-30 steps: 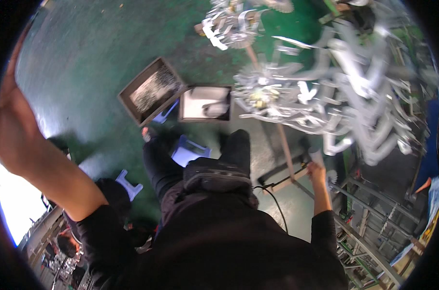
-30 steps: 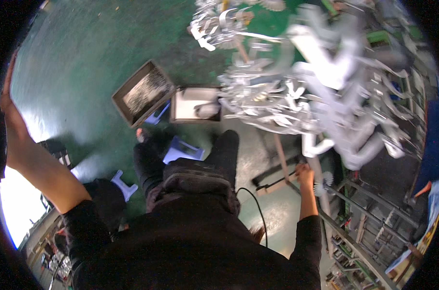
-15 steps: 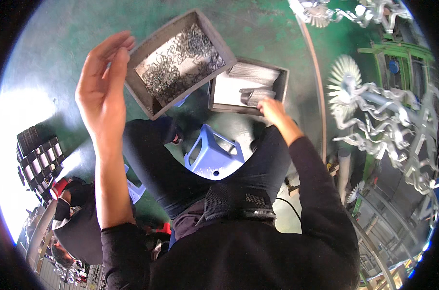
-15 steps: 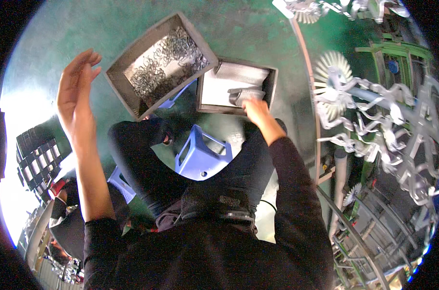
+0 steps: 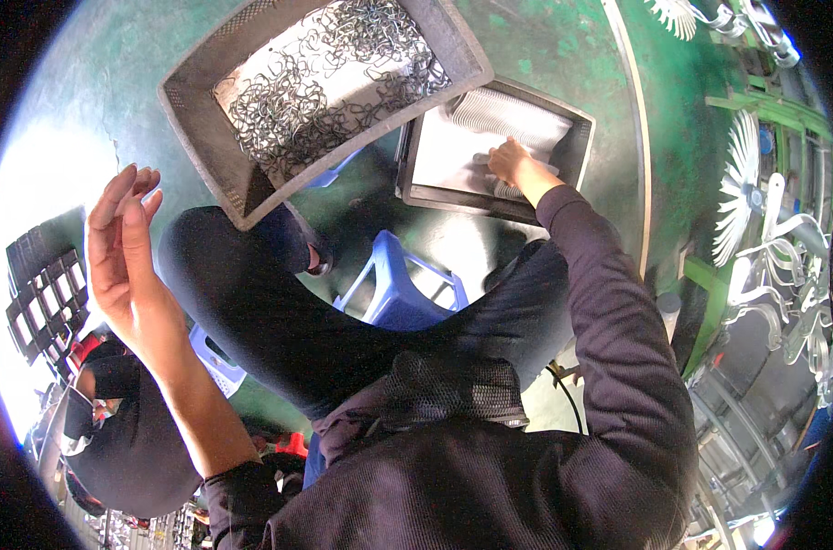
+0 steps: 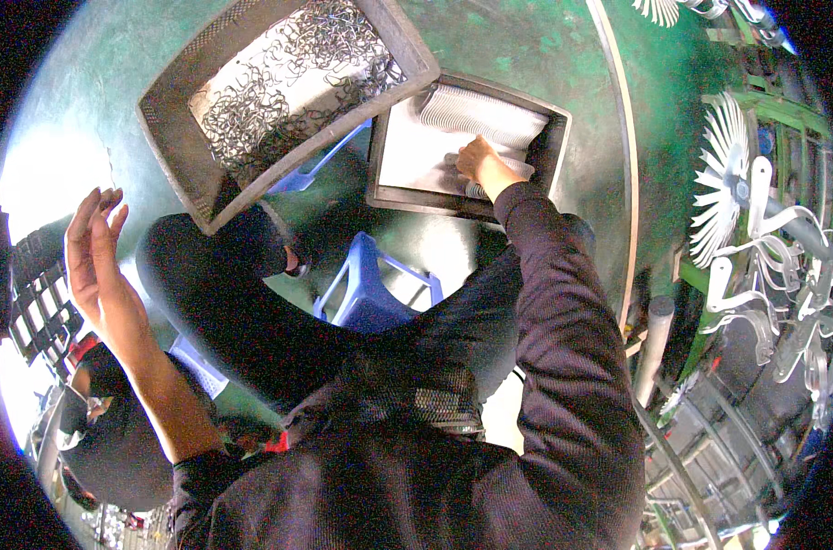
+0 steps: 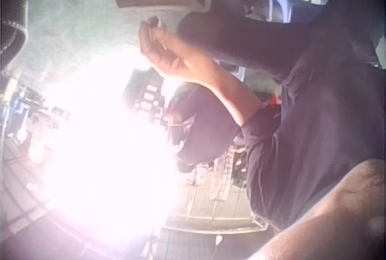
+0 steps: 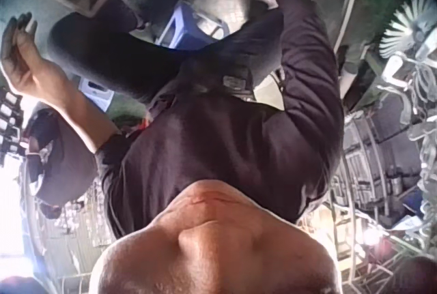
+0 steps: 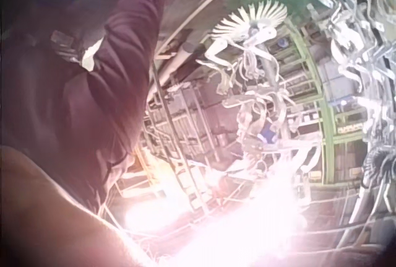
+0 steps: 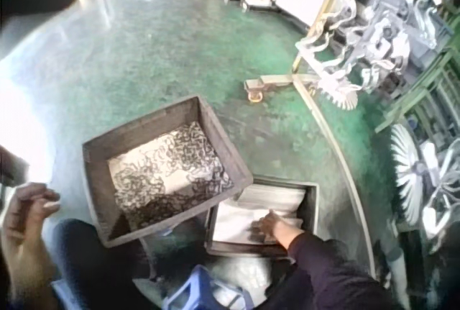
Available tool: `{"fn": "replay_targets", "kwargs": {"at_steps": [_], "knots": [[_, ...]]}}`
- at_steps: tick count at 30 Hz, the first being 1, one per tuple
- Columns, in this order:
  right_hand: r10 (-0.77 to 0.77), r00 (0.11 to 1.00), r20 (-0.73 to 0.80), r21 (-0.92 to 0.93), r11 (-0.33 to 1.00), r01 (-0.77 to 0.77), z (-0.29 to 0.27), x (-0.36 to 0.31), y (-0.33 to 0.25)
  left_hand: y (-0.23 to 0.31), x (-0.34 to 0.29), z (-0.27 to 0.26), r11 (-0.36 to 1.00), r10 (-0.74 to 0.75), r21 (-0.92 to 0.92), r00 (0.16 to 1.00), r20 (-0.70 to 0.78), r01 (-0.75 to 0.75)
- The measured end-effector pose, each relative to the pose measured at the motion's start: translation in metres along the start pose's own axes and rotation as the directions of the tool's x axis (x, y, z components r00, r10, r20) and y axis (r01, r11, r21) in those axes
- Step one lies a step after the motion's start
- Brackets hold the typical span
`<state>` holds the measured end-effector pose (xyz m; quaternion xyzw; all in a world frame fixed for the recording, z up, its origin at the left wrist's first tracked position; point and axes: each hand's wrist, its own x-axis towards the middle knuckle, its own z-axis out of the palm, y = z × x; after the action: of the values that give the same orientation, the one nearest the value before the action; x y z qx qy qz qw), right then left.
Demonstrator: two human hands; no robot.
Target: The person picks up metal hooks from a bin, attaches them to white metal components, and hangs the assembled units onto a circular rotating rack.
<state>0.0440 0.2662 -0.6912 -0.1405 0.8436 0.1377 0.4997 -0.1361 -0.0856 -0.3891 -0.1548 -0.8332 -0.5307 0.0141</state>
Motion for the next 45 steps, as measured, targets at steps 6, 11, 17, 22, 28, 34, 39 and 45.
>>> {"fn": "replay_targets", "kwargs": {"at_steps": [6,11,17,22,28,34,39,45], "knots": [[0.075,0.997,-0.019,0.107,0.992,-0.073,0.005,0.003,0.006,-0.006,-0.023,-0.009,0.996,-0.004,-0.091,1.000,-0.021,0.002],[0.385,0.882,-0.273,0.592,0.789,-0.161,-0.004,-0.038,0.006,0.006,-0.060,-0.020,0.980,-0.038,-0.195,0.999,-0.024,0.032],[0.717,0.579,-0.389,0.903,0.171,0.395,-0.045,-0.120,-0.044,0.023,-0.126,0.023,0.937,-0.094,-0.268,0.903,0.420,0.222],[0.703,0.593,-0.393,0.727,-0.158,0.669,-0.128,-0.233,-0.141,0.000,-0.165,0.083,0.803,0.002,-0.474,0.794,0.608,0.361],[0.748,0.442,-0.494,0.688,0.026,0.725,-0.137,-0.277,-0.171,0.042,-0.180,0.061,0.591,-0.061,-0.671,0.854,0.517,0.448],[0.678,0.381,-0.629,0.642,0.176,0.746,-0.152,-0.281,-0.190,0.035,-0.179,0.052,0.470,0.004,-0.668,0.755,0.656,0.577],[0.649,0.453,-0.612,0.731,0.244,0.638,-0.155,-0.269,-0.191,0.028,-0.183,0.057,0.381,-0.135,-0.663,0.749,0.649,0.644],[0.497,0.644,-0.581,0.715,-0.065,0.696,-0.175,-0.253,-0.177,-0.005,-0.142,0.045,0.234,-0.296,-0.697,0.733,0.613,0.677]]}}
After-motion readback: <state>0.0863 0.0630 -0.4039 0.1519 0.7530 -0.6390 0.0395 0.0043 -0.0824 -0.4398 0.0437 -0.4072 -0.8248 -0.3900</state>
